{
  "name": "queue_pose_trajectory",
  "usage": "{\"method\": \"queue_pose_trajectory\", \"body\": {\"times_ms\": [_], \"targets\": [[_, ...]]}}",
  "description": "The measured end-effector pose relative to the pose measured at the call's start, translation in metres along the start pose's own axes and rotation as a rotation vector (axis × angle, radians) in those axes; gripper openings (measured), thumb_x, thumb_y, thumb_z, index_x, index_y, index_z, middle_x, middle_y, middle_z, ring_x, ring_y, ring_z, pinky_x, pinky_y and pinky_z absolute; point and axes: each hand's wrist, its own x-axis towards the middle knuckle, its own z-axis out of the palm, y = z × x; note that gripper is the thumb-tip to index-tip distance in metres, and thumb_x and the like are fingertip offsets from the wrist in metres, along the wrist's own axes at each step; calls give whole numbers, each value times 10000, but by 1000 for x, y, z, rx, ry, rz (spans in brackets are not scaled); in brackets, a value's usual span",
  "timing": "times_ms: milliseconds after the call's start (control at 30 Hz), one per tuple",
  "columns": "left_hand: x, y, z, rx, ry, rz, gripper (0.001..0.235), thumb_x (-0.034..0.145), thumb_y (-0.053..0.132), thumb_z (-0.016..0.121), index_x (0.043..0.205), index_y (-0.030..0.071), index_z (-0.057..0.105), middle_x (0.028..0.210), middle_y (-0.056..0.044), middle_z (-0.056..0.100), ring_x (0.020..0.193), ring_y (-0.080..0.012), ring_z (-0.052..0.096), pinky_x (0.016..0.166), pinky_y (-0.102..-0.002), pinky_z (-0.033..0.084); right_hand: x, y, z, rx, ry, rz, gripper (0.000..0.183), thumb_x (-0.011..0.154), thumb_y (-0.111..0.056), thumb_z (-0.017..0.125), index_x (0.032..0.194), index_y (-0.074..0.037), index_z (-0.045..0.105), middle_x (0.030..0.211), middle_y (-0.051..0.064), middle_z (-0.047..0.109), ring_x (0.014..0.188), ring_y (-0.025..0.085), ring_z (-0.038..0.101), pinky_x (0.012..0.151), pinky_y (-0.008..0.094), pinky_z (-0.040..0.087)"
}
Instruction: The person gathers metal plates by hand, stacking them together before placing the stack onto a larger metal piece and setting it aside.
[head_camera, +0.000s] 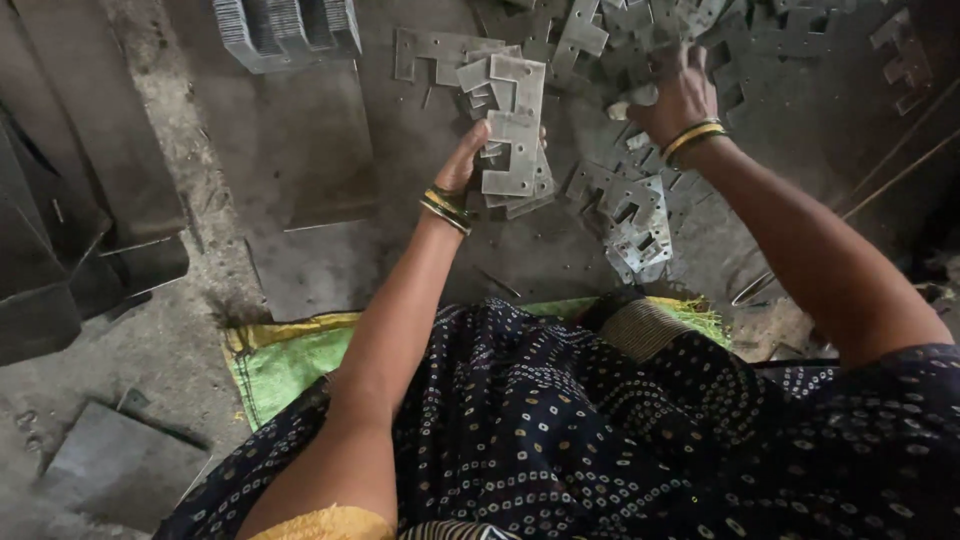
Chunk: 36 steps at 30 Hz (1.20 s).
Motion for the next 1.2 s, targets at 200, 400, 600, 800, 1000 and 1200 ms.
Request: {"method": "queue_pose_trajectory", "body": {"times_ms": [200,400,600,800,1000,1200], "targets": [[-2,0,-3,85,22,29,717,935,497,723,1375,-53,585,1249,-170,698,1132,-275,694,997,-437,588,13,24,-7,134,15,55,354,878,-217,830,1194,-99,722,1142,161,735,1036,342,739,919,440,596],[12,-11,-37,39,251,2,642,936,491,710,1398,67,574,1263,-103,674,1125,-248,679,970,-423,578,-31,-60,-92,51,393,-595,272,882,-49,785,1121,-35,654,1143,150,626,1023,349,689,818,450,602],[14,-9,-26,-59,262,23,670,900,476,726,1411,82,544,1277,-110,657,1133,-267,671,989,-453,561,26,-76,-66,-80,115,-534,476,905,-60,755,1362,-82,626,1323,131,588,1264,338,600,1032,468,548],[13,-11,-61,16,326,67,693,934,442,747,1443,18,544,1327,-119,656,1182,-259,655,1022,-425,541,81,-79,-25,-483,57,-768,613,874,-120,713,1477,-194,626,1621,22,523,1495,290,411,1267,461,335],[-26,6,-48,-15,357,63,671,903,443,720,1418,51,543,1314,-126,658,1148,-264,674,985,-431,564,86,-76,-44,-742,29,-774,505,755,-202,763,1251,-289,722,1541,33,572,1371,241,531,1112,422,441],[-11,-1,-101,-5,246,96,673,966,474,683,1449,29,536,1354,-125,653,1193,-259,657,1020,-406,552,45,-78,-103,-528,179,-1000,71,1010,-129,755,1034,-125,689,1220,64,646,1149,196,660,959,347,559]]}}
